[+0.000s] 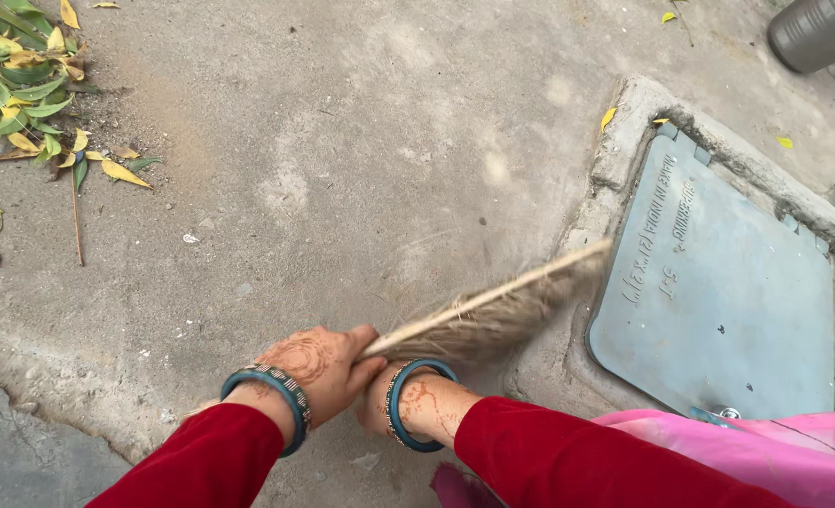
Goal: The person sweeps leaves and debris across the concrete floor into a pile using a small handheld broom.
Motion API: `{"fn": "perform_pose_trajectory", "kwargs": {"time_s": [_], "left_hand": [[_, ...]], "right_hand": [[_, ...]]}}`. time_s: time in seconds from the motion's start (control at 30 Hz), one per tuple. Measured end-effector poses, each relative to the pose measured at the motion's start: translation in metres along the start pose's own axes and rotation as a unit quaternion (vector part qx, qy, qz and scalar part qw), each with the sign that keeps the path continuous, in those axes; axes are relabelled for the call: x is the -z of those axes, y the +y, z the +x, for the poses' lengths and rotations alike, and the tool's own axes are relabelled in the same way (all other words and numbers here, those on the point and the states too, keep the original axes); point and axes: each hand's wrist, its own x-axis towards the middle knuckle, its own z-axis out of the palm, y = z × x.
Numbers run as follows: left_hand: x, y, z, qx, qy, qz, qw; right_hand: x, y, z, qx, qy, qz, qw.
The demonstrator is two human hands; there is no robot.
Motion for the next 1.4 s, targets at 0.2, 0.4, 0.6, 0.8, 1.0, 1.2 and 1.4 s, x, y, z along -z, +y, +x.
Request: {"fn": "perform_pose_trajectory", "kwargs": {"time_s": [0.2, 0.4, 0.6, 0.8, 1.0, 1.2, 1.4], "left_hand": [[0.012, -0.007, 0.023, 0.138, 0.081, -0.049, 0.986], [0.01, -0.028, 0.001, 0.013, -0.014, 0.087, 0.996], [0.028, -0.028, 0.005, 0.077, 0.052, 0.042, 0.995], [0.003, 0.016, 0.017, 0.072, 0.027, -0.048, 0.996], [0.025, 0.018, 0.029, -0.022, 0.046, 0.007, 0.999], [0.045, -0.068, 0.016, 0.133, 0.059, 0.053, 0.988], [0.072, -0.116, -0.005, 0.2, 0.219, -0.022, 0.955]], "right_hand": [[0.004, -0.002, -0.008, 0.017, -0.001, 0.011, 1.0], [0.024, 0.0, -0.012, 0.068, 0.129, 0.058, 0.988], [0.018, -0.012, -0.009, -0.002, 0.054, 0.091, 0.994], [-0.008, -0.019, -0.003, 0.002, 0.018, 0.016, 1.0], [0.007, -0.013, -0.004, -0.011, 0.056, 0.012, 0.998], [0.056, 0.023, 0.012, 0.007, 0.224, 0.103, 0.969], [0.09, -0.002, 0.019, 0.007, 0.192, 0.114, 0.975]]}}
